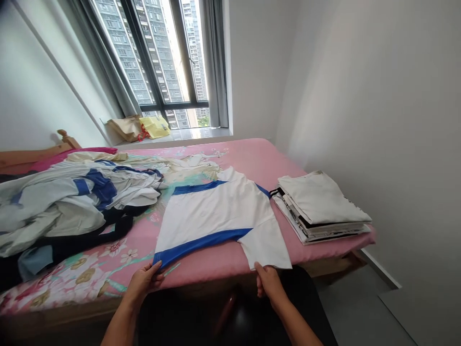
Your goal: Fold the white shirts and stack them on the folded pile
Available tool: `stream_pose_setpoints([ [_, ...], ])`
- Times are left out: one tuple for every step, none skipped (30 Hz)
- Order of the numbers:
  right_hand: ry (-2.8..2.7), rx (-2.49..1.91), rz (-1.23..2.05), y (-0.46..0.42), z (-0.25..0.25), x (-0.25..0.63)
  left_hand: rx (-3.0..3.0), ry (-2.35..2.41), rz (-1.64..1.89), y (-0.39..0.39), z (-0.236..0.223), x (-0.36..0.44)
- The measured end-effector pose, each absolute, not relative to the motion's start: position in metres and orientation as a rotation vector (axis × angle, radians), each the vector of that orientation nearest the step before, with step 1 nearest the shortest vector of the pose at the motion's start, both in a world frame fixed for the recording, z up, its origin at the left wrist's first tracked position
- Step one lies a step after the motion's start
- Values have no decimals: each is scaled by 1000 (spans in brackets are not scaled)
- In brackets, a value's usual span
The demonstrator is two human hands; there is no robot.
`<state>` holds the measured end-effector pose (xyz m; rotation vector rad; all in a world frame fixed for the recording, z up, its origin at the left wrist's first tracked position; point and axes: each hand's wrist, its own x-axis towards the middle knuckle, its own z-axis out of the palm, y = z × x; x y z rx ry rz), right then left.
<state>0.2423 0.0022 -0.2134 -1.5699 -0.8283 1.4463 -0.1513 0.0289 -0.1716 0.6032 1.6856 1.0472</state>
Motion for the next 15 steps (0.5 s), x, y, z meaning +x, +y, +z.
stream_pose_setpoints([
  [-793, -1563, 1459, -1, -214, 245, 601, 1695, 1069, 27, -172, -150],
  [-743, -1553, 1470, -4, -213, 248, 602, 1694, 1084, 27, -172, -150],
  [-679, -1536, 1480, -5, -211, 252, 607, 1688, 1092, 26, -172, -149],
  [-603, -1510, 1486, -6, -209, 256, 611, 1686, 1093, 26, -173, -148],
  [-515, -1479, 1478, -6, -206, 260, 612, 1687, 1090, 27, -173, -148],
  [-420, -1441, 1457, -5, -203, 263, 608, 1693, 1082, 27, -174, -148],
  [-326, -1400, 1424, -3, -200, 267, 598, 1707, 1075, 28, -175, -149],
  [-243, -1362, 1383, 0, -199, 270, 581, 1723, 1069, 30, -175, -150],
  [-171, -1337, 1336, 4, -197, 272, 559, 1742, 1062, 31, -176, -151],
  [-114, -1320, 1291, 8, -197, 275, 545, 1752, 1057, 32, -177, -152],
  [-73, -1309, 1251, 12, -197, 276, 538, 1750, 1053, 33, -177, -154],
  [-48, -1305, 1213, 16, -198, 277, 530, 1741, 1055, 34, -177, -155],
  [-40, -1308, 1172, 18, -198, 278, 527, 1719, 1062, 34, -177, -157],
  [-50, -1315, 1128, 18, -199, 279, 526, 1692, 1075, 34, -177, -159],
  [-76, -1324, 1086, 17, -199, 279, 523, 1669, 1096, 33, -177, -160],
])
